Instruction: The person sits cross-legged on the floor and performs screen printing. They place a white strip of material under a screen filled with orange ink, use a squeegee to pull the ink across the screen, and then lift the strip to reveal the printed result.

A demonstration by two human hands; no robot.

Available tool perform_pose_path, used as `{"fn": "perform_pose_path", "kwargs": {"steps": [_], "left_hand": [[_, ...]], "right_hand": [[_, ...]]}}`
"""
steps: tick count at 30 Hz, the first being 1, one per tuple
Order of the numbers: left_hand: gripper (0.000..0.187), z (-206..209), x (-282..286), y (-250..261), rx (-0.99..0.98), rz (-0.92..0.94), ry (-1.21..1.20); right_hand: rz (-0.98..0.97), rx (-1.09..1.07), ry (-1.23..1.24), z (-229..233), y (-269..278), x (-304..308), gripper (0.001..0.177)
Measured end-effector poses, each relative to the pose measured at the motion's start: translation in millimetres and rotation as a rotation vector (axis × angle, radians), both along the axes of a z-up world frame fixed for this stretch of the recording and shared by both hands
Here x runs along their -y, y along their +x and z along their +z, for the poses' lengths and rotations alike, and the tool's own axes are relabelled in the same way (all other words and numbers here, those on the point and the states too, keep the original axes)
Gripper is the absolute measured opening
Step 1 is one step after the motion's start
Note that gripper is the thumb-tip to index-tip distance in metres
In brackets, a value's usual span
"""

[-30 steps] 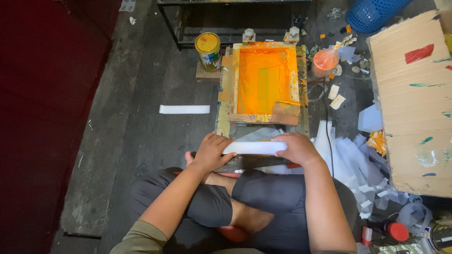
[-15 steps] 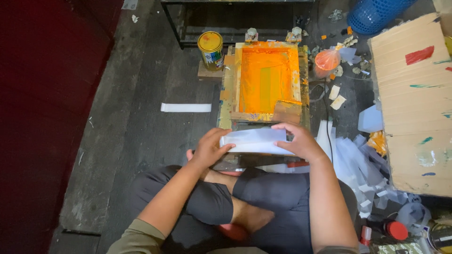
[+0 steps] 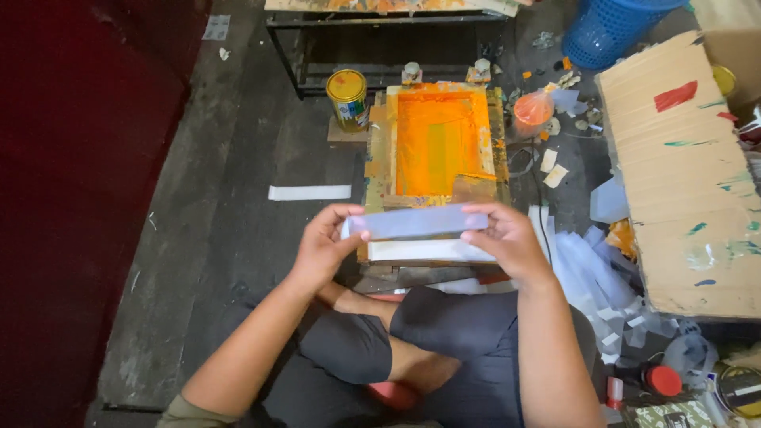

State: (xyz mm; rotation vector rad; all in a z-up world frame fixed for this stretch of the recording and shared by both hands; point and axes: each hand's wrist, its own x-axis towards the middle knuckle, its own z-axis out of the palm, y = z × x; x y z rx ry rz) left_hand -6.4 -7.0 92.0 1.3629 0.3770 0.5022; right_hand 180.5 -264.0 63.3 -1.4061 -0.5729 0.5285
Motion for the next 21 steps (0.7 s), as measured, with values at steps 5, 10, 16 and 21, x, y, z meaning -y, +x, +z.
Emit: {"fn": "perform_pose_path", "kwargs": {"steps": [5, 10, 16, 21], "left_hand": [[0.057, -14.5, -7.8, 4.0, 0.043, 0.050, 0.011], [0.058, -89.0, -28.4, 12.9, -0.065, 0.074, -0.014], [0.059, -93.7, -33.8, 32.4, -0.069, 0.140, -0.098], [0.051, -103.8, -39.6, 36.3, -0.088, 0.189, -0.220]], "right_hand": [[-0.142, -0.003, 0.042, -14.7, -7.5, -15.4, 0.040], [-0.192, 0.023, -0.100, -43.1, -16.6, -48.5, 0.022], [-0.343, 0.036, -0.095, -40.2, -13.0, -64.0, 0.018], [-0.370, -0.101, -0.019, -28.3, -16.7, -63.9, 0.063]]}}
